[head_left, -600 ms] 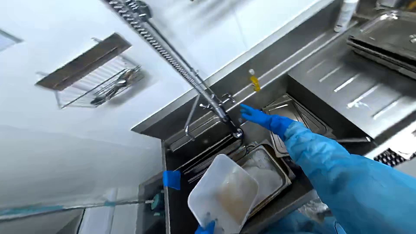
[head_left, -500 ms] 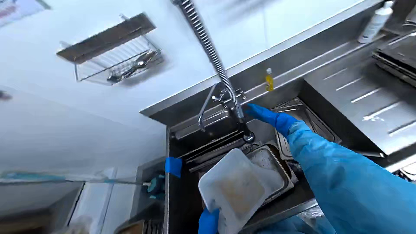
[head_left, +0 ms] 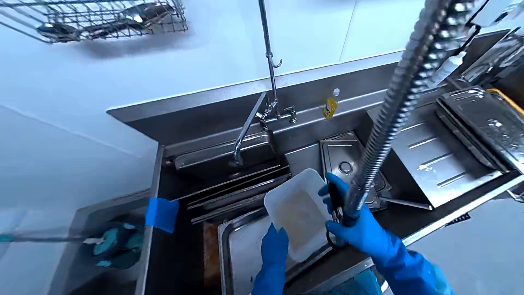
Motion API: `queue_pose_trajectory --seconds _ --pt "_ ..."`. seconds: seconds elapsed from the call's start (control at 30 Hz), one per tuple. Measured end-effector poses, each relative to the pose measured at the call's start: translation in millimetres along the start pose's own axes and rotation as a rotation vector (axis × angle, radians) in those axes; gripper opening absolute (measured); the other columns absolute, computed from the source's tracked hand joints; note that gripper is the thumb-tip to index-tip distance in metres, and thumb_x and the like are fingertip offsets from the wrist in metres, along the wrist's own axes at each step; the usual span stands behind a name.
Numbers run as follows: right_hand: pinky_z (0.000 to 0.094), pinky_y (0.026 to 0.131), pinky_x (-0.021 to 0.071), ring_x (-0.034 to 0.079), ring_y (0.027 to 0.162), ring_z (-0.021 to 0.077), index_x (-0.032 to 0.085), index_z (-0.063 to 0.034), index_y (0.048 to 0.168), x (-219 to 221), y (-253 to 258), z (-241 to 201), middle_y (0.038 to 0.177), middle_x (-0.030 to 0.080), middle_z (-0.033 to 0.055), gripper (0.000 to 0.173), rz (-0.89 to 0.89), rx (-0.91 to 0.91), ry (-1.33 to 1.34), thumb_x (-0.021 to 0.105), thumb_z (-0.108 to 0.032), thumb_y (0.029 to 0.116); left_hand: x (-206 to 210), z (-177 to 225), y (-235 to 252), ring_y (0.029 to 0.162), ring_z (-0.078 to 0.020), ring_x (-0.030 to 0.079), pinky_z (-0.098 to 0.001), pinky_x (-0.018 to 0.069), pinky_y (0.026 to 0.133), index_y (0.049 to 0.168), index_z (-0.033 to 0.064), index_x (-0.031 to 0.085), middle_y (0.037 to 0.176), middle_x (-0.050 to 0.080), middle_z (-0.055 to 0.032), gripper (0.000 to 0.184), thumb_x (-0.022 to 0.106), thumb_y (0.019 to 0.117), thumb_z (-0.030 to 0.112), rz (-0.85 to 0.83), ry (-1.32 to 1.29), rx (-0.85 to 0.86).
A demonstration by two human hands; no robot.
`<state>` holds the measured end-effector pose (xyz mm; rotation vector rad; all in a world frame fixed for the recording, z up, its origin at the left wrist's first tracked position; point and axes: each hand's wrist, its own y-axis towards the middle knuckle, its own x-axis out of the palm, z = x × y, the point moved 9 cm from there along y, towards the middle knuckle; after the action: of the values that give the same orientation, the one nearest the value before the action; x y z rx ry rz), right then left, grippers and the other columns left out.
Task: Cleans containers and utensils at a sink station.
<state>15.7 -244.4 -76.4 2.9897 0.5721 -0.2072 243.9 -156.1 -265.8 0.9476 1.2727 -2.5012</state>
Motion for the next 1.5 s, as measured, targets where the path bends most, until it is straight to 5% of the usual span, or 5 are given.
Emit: queue_pose_trajectory --seconds 0.33,0.67,1.03,1.33,1.5 --pt "0.0371 0.076 0.061 0.07 0.09 0.0229 0.055 -0.0203 0.15 -142 -21 3 0.112 0.072 0.0078 0.072 0.392 0.153 -0.143 0.075 -0.019 0.0807 57 207 127 0.114 -0.0423 0.067 -0.0631 0.0542 0.094 0.132 0.005 0.063 0.12 0.069 -0.025 0.036 0.055 0.1015 0.023 0.078 0.025 0.186" --pt "0.0388 0.087 0.0591 0.068 0.091 0.018 0.06 -0.0041 0.135 -164 98 -46 0.102 0.07 0.005 0.053 0.409 -0.242 0.11 0.065 -0.01 0.0816 82 196 247 0.12 -0.0424 0.063 -0.0629 0.0532 0.095 0.118 -0.0054 0.066 0.124 0.066 -0.0271 0.034 0.054 0.1017 0.021 0.053 0.231 0.153" --pt "0.035 0.081 0.0589 0.067 0.088 0.0179 0.055 0.004 0.134 -125 215 -35 0.101 0.069 0.0092 0.056 0.266 -0.527 0.246 0.067 -0.002 0.0797 -80 306 73 0.124 -0.0139 0.064 -0.0367 0.0535 0.107 0.148 0.0068 0.052 0.137 0.066 -0.0057 0.052 0.064 0.1006 0.026 -0.027 -0.54 1.064" --pt "0.0366 0.075 0.0614 0.07 0.083 0.0174 0.065 0.006 0.113 -105 252 -34 0.096 0.072 0.012 0.035 0.391 -0.554 0.121 0.075 -0.01 0.0839 -105 389 -16 0.146 -0.0189 0.043 -0.0339 0.0401 0.12 0.16 -0.0052 0.019 0.16 0.04 -0.0186 0.108 0.077 0.086 0.046 -0.2 -0.514 1.401" --pt "0.035 0.088 0.0593 0.071 0.093 0.0178 0.067 0.0061 0.116 -97 230 -52 0.1 0.073 0.0153 0.032 0.468 -0.585 -0.174 0.075 -0.006 0.087 -100 416 -20 0.128 -0.0138 0.058 -0.0348 0.05 0.109 0.16 0.0051 0.026 0.144 0.058 -0.0118 0.109 0.087 0.076 0.04 -0.045 -0.417 1.269"
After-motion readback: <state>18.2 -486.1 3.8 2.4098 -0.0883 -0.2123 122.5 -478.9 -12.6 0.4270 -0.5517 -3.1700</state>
